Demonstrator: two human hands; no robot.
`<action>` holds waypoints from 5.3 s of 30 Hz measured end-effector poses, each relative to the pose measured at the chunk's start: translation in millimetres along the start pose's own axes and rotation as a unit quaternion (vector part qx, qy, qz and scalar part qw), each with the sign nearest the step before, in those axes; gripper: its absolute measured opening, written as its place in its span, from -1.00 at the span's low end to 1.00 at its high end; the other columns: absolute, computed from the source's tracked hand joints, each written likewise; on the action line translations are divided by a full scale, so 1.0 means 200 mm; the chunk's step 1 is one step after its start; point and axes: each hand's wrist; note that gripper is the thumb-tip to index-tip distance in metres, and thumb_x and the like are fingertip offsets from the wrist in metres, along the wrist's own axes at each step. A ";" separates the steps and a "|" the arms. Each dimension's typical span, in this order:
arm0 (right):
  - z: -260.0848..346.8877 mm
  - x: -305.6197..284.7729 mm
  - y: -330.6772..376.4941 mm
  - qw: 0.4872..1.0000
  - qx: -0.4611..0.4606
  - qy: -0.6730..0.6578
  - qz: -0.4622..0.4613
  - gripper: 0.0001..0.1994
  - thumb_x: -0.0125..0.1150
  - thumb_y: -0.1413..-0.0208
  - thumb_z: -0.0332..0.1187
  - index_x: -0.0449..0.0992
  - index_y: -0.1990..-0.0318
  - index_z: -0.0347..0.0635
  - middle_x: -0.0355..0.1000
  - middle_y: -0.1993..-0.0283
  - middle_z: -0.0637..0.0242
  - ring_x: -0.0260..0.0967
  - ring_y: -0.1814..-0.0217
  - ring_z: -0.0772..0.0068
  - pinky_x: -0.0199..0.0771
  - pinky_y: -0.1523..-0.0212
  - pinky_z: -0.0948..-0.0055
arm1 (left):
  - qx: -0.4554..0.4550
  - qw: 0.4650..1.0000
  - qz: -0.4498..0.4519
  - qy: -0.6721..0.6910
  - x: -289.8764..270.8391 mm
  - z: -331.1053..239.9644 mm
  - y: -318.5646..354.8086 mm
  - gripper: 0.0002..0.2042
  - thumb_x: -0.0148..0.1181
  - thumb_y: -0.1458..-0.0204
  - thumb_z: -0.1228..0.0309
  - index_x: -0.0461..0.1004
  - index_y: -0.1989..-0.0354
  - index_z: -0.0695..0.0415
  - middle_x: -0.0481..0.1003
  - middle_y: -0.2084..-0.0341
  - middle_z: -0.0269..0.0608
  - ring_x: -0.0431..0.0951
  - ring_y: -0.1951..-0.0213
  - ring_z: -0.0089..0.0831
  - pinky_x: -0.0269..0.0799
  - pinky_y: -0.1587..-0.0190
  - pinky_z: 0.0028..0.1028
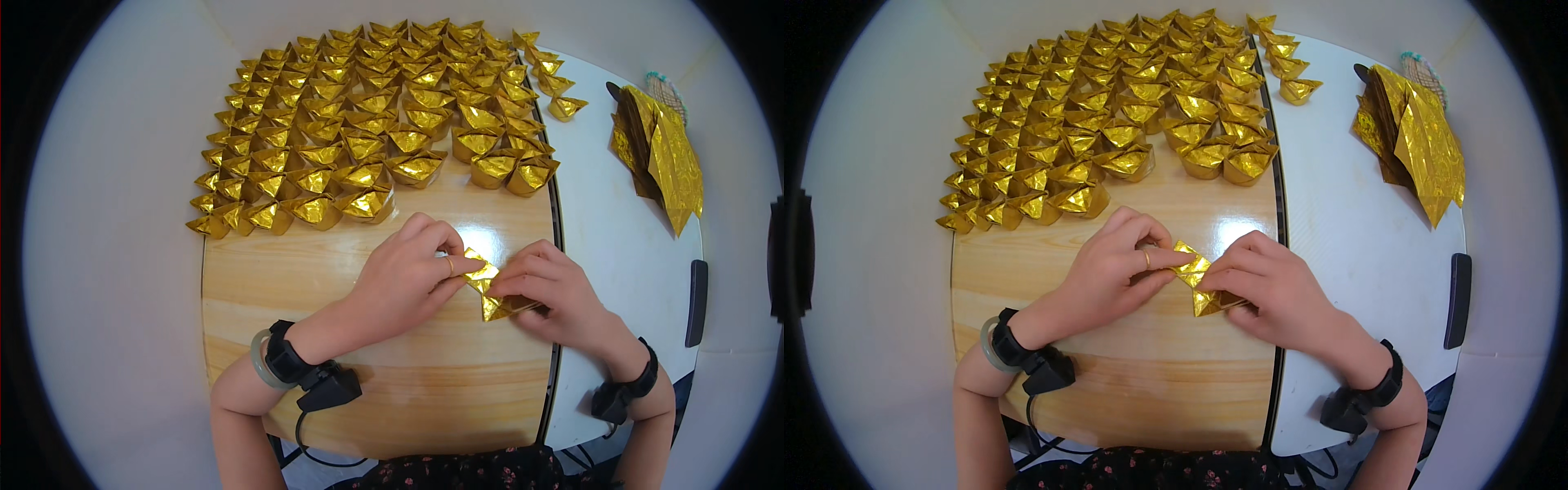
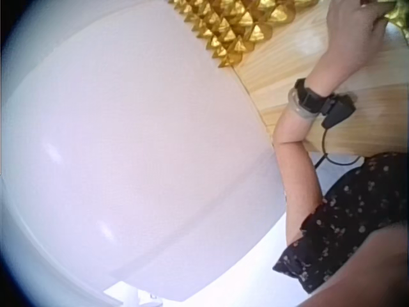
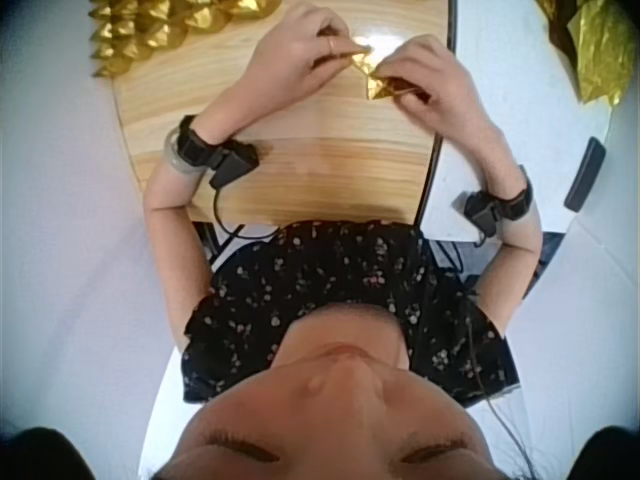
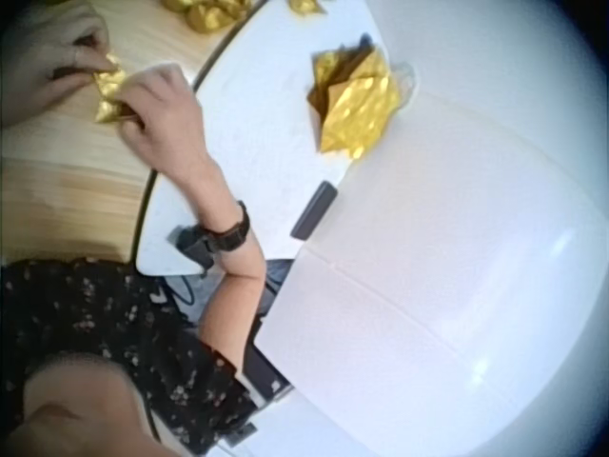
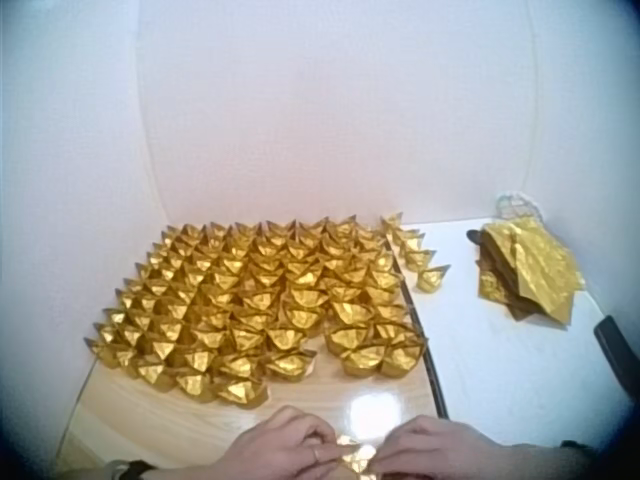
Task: Folding several pieces of square gold paper into decorative ingot shapes.
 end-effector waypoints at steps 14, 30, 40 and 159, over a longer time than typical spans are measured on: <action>0.06 0.00 -0.05 0.965 0.221 -0.134 0.045 -0.69 0.33 -0.02 -0.48 0.48 0.05 -0.17 0.38 0.30 0.27 0.40 0.38 0.36 0.42 0.34 0.44 | -0.010 0.998 0.008 0.056 0.01 0.02 0.01 -0.66 0.27 0.05 0.59 0.59 0.05 0.05 0.44 0.34 -0.27 0.41 0.27 -0.27 0.39 0.21 -0.39; 0.02 0.05 -0.02 0.996 0.016 0.075 -0.051 -0.73 0.37 0.07 -0.39 0.51 0.17 -0.18 0.44 0.22 0.31 0.42 0.22 0.25 0.50 0.24 0.36 | 0.073 0.990 -0.009 -0.120 -0.03 -0.05 -0.01 -0.68 0.45 0.23 0.37 0.61 0.22 0.04 0.42 0.35 -0.32 0.45 0.29 -0.33 0.41 0.35 -0.43; 0.02 0.03 -0.01 0.997 0.013 0.067 -0.033 -0.73 0.33 0.08 -0.40 0.47 0.17 -0.13 0.44 0.17 0.34 0.42 0.21 0.29 0.50 0.24 0.39 | -0.016 0.999 0.000 -0.051 0.00 -0.06 0.00 -0.65 0.39 0.21 0.49 0.52 0.17 0.16 0.44 0.34 -0.19 0.50 0.33 -0.27 0.49 0.31 -0.38; 0.04 -0.05 -0.01 0.695 0.397 -0.585 0.131 -0.76 0.16 -0.24 -0.37 0.47 -0.01 -0.26 0.38 0.51 0.48 0.14 0.61 0.77 0.07 0.64 0.68 | -0.037 0.989 0.088 0.117 0.01 -0.14 0.09 -0.62 0.36 0.03 0.29 0.51 -0.02 -0.06 0.49 0.15 -0.18 0.54 0.13 -0.25 0.46 0.00 -0.37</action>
Point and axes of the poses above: each hand's wrist, its own y-axis away from the middle knuckle, its own x-axis out of the palm, z = x × y
